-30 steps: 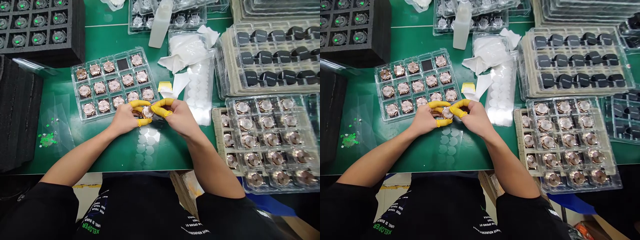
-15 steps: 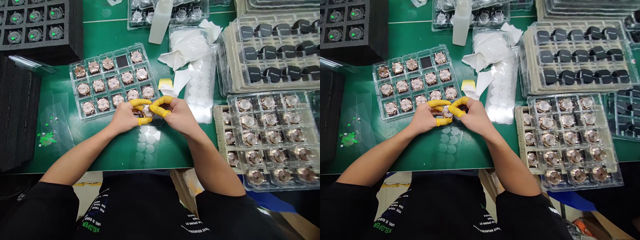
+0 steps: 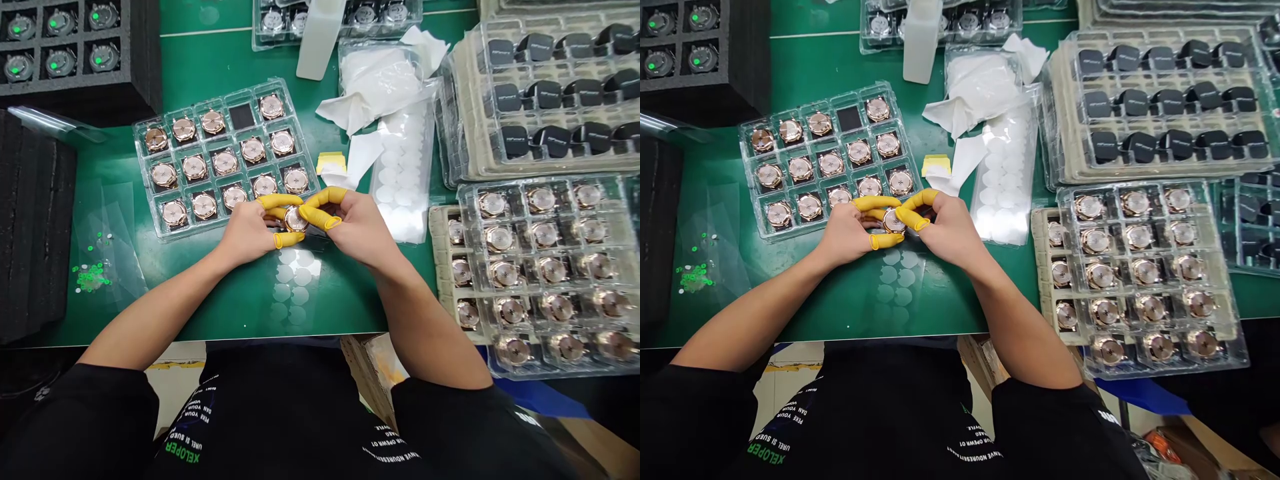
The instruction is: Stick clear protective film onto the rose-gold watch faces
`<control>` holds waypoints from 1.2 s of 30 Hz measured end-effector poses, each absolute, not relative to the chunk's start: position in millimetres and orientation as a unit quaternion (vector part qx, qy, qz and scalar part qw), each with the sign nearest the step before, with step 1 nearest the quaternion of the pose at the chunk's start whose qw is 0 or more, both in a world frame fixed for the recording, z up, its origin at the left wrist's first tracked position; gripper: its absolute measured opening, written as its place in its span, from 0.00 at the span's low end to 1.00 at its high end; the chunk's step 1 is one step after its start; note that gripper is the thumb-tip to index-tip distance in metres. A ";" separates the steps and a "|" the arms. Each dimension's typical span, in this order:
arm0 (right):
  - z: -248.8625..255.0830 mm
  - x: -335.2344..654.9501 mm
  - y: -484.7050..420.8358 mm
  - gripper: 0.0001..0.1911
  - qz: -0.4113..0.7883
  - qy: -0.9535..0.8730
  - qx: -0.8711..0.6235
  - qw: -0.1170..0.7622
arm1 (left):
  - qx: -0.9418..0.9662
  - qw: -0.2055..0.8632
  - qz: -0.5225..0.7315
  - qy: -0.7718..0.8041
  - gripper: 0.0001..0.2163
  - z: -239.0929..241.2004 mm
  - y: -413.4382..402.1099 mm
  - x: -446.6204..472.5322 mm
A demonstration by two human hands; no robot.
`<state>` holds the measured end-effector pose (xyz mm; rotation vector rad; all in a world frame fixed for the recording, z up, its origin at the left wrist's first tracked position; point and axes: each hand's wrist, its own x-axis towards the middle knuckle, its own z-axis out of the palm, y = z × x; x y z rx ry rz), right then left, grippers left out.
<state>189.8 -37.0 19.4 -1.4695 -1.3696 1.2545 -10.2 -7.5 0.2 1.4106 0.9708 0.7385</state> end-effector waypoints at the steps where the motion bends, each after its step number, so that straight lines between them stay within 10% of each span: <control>1: 19.3 189.7 -37.5 0.14 0.491 -0.537 -0.574 0.376 | 0.608 0.594 0.318 0.420 0.30 0.3 -7.4 -10.2; 14: 23.7 210.5 -24.4 0.23 0.371 -0.480 -0.622 0.495 | 0.605 0.580 0.325 0.439 0.28 4.7 -10.2 -9.5; 28: 25.2 169.6 -36.1 0.27 0.623 -0.386 -0.565 0.379 | 0.587 0.594 0.339 0.433 0.28 -0.5 -9.8 -9.7; 36: 11.8 157.7 -41.4 0.12 0.563 -0.366 -0.580 0.461 | 0.584 0.594 0.352 0.427 0.28 -1.3 -12.9 -7.6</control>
